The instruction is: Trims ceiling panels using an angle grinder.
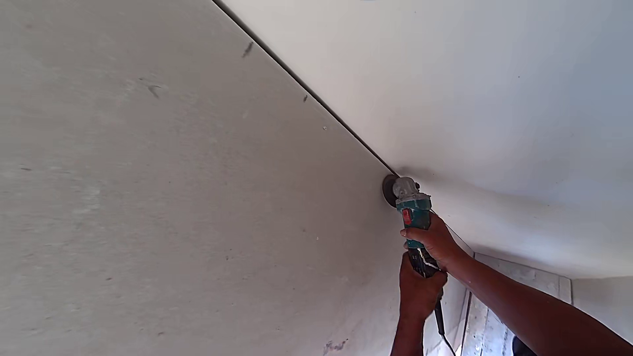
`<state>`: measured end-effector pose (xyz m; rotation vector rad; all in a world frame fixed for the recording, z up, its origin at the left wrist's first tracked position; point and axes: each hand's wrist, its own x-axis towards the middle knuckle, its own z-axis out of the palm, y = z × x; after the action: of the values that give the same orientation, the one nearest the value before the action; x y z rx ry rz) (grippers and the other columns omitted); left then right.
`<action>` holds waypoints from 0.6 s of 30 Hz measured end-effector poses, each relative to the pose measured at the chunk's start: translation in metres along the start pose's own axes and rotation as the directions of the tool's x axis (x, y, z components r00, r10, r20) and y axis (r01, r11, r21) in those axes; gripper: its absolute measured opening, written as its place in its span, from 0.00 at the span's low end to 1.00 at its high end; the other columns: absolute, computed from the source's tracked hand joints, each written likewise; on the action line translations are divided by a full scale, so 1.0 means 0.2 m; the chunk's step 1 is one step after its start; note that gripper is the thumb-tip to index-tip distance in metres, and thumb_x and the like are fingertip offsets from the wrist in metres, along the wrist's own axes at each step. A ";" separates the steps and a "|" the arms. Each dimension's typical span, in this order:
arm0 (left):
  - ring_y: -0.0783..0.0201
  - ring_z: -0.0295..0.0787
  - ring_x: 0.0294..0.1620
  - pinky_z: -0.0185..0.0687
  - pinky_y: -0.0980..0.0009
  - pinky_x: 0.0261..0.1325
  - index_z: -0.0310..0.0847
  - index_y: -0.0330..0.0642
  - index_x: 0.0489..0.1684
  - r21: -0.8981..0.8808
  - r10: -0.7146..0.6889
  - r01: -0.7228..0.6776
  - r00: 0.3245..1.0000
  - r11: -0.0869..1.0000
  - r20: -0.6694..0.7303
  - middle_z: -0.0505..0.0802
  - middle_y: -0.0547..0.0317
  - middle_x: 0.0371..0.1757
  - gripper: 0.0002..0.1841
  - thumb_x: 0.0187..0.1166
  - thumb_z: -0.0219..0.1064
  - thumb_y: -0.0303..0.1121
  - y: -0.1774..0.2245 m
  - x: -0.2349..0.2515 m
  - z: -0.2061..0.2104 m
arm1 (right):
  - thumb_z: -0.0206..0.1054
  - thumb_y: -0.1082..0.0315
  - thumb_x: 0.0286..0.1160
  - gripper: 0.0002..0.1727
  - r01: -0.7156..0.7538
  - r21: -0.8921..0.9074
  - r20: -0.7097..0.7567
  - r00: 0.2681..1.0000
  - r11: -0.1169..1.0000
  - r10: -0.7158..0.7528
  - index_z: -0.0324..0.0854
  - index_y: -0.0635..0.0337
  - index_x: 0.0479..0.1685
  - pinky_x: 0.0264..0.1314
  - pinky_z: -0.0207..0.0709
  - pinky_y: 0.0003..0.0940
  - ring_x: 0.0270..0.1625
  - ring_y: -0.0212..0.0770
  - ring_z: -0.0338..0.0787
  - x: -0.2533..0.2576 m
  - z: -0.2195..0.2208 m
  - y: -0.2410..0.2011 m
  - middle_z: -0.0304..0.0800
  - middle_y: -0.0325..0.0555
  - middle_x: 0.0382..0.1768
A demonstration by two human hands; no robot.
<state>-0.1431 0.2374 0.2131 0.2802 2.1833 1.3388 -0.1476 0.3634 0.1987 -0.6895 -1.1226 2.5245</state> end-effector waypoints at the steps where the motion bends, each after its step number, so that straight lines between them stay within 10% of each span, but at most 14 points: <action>1: 0.62 0.93 0.40 0.92 0.63 0.45 0.72 0.31 0.66 0.015 0.005 -0.005 1.000 1.000 -0.001 0.92 0.49 0.43 0.38 0.50 0.83 0.28 0.02 -0.02 0.00 | 0.83 0.69 0.55 0.37 0.006 -0.021 -0.002 1.000 1.000 -0.006 0.72 0.66 0.68 0.43 0.95 0.46 0.41 0.51 0.95 -0.02 0.01 -0.01 0.90 0.57 0.49; 18: 0.62 0.94 0.39 0.93 0.66 0.41 0.73 0.32 0.61 -0.046 0.320 -0.330 0.935 0.943 -0.152 0.93 0.50 0.41 0.36 0.45 0.82 0.25 0.51 -0.09 -0.22 | 0.84 0.64 0.49 0.40 0.275 0.002 0.202 0.942 0.962 -0.269 0.71 0.63 0.67 0.42 0.95 0.41 0.40 0.47 0.96 -0.10 0.43 -0.52 0.91 0.53 0.46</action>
<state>-0.1631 0.2446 0.3229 0.5553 2.2712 1.6575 -0.1695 0.3707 0.3326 -0.2650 -1.2245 2.3823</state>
